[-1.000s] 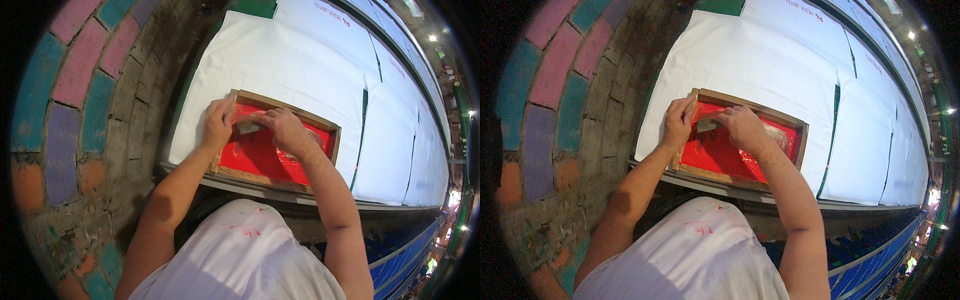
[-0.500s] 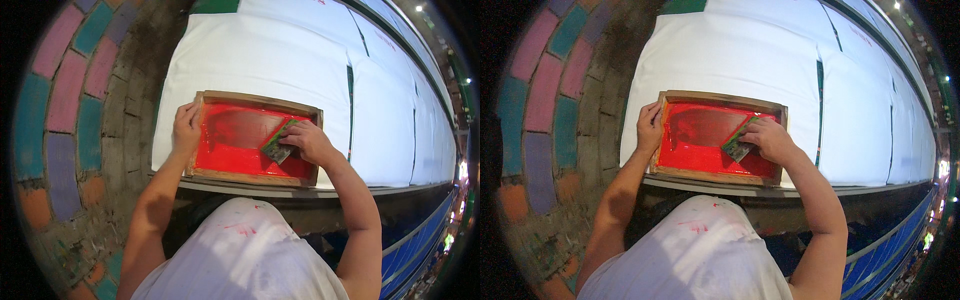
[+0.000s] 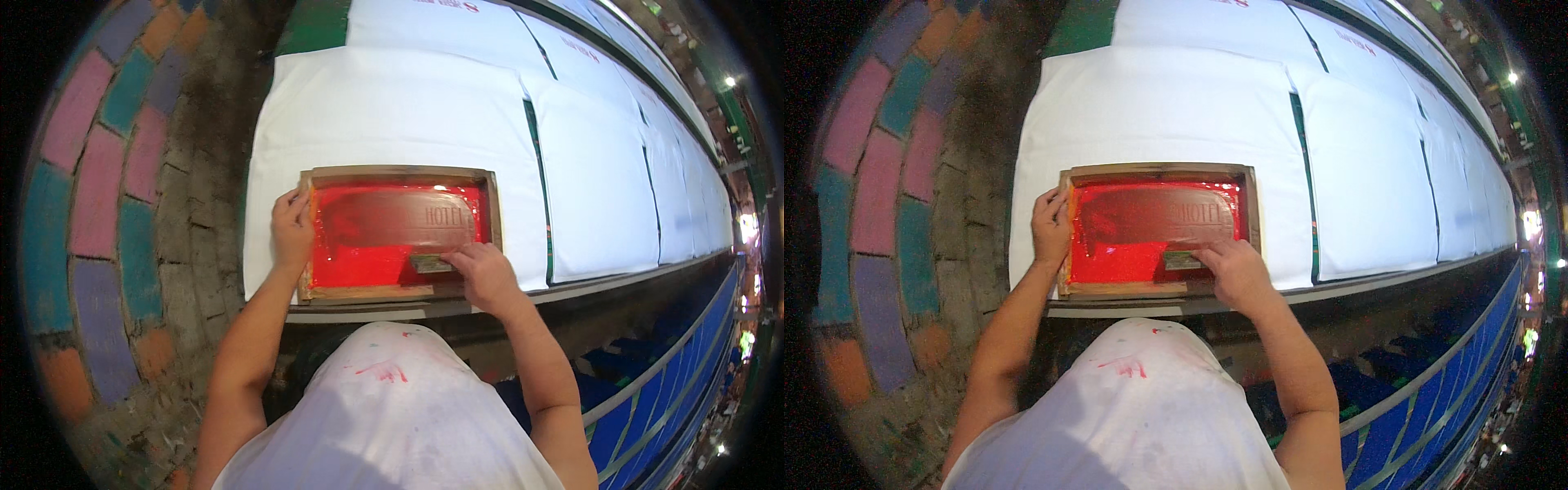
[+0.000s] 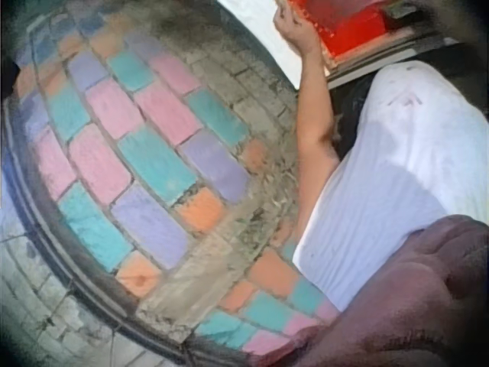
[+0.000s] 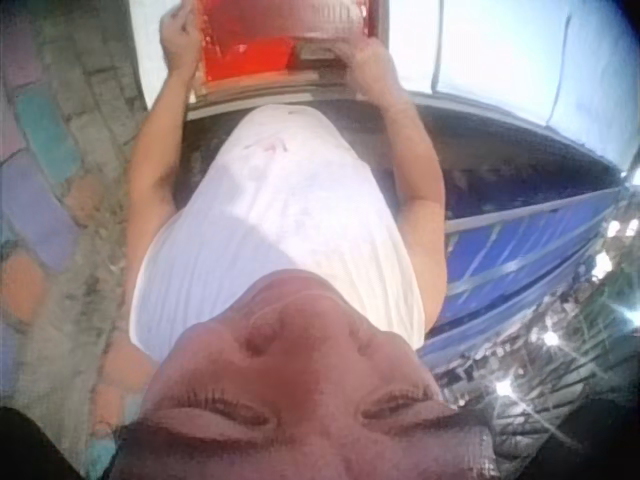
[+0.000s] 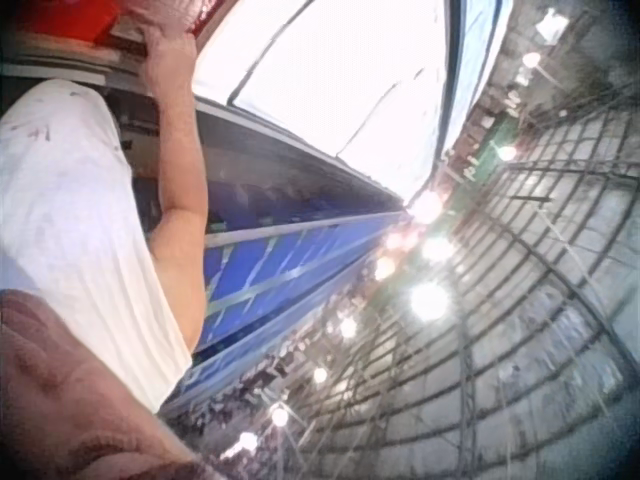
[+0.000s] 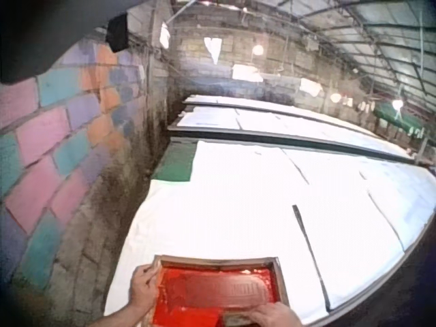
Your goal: The person uses a wooden screen-printing frame with red ink to print a logo onto white fabric laid out on a long table. They repeatedly spread ink across the screen with a squeegee, lift the frame, and move to the next fabric section to continue printing.
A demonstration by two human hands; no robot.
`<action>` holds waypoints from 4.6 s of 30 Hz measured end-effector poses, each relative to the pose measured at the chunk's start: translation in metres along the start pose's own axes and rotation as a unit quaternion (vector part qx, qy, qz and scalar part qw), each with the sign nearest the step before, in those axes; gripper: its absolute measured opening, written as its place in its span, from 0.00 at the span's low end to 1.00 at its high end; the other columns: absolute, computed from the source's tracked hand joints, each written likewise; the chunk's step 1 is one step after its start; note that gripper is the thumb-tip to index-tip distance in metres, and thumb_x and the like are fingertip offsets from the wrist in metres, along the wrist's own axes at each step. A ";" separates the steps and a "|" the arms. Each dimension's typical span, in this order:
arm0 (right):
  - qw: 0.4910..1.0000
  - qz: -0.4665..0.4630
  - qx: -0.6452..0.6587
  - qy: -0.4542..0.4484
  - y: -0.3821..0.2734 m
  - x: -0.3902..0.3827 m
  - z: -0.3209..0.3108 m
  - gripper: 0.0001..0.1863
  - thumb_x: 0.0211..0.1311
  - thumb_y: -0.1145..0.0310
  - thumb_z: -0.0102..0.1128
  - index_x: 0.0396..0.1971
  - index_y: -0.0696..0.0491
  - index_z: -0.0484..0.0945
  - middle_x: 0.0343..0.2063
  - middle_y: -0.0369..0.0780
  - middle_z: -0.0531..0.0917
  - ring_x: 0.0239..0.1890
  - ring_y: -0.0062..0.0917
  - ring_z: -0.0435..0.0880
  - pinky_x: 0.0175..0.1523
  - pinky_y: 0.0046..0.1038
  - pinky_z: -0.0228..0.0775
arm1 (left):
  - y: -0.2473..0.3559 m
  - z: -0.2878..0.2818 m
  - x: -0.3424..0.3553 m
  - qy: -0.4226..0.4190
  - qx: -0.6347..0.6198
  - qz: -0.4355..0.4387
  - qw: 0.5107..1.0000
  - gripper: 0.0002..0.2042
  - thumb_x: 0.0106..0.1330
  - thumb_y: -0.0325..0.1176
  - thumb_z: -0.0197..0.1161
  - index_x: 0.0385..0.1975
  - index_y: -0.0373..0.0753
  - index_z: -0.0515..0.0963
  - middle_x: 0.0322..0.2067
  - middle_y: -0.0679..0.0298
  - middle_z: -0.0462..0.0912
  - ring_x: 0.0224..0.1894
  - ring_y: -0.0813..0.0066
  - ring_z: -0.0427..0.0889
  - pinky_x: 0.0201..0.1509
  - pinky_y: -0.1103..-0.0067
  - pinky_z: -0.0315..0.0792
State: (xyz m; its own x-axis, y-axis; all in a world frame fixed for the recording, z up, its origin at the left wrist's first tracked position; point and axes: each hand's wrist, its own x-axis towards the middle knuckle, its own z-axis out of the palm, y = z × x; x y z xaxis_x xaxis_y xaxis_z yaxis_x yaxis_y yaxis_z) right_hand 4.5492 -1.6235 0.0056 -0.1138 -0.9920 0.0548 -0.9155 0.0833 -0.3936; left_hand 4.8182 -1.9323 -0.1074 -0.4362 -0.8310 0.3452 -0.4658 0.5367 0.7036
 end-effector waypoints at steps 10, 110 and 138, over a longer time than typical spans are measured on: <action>0.999 -0.026 0.017 -0.028 -0.073 0.156 0.024 0.28 0.57 0.85 0.63 0.58 0.51 0.90 0.51 0.48 0.91 0.57 0.50 0.88 0.61 0.49 0.82 | 0.000 0.006 0.002 0.062 0.029 0.037 0.997 0.13 0.70 0.25 0.72 0.53 0.42 0.94 0.57 0.55 0.89 0.61 0.49 0.84 0.66 0.56 0.77; 0.903 0.378 -0.153 0.134 -0.038 0.074 0.064 0.20 0.65 0.69 0.66 0.57 0.51 0.85 0.45 0.49 0.90 0.47 0.51 0.93 0.53 0.53 0.87 | -0.023 -0.084 0.008 -0.196 0.117 0.295 0.928 0.25 0.65 0.19 0.66 0.63 0.37 0.88 0.72 0.60 0.85 0.79 0.50 0.74 0.88 0.42 0.52; 0.997 0.031 -0.040 -0.054 -0.093 0.184 0.052 0.25 0.61 0.82 0.62 0.58 0.53 0.90 0.54 0.51 0.91 0.58 0.52 0.89 0.61 0.50 0.83 | -0.030 -0.070 -0.004 -0.128 0.086 0.269 0.951 0.19 0.73 0.29 0.65 0.62 0.40 0.88 0.70 0.64 0.86 0.66 0.57 0.81 0.84 0.44 0.59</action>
State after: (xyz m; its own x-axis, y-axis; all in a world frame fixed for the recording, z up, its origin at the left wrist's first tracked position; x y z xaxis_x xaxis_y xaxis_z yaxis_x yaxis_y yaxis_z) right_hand 4.6332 -1.8191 0.0048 -0.1327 -0.9888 -0.0680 -0.9361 0.1476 -0.3194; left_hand 4.8876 -1.9557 -0.0863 -0.8092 -0.3790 0.4488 -0.2324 0.9082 0.3480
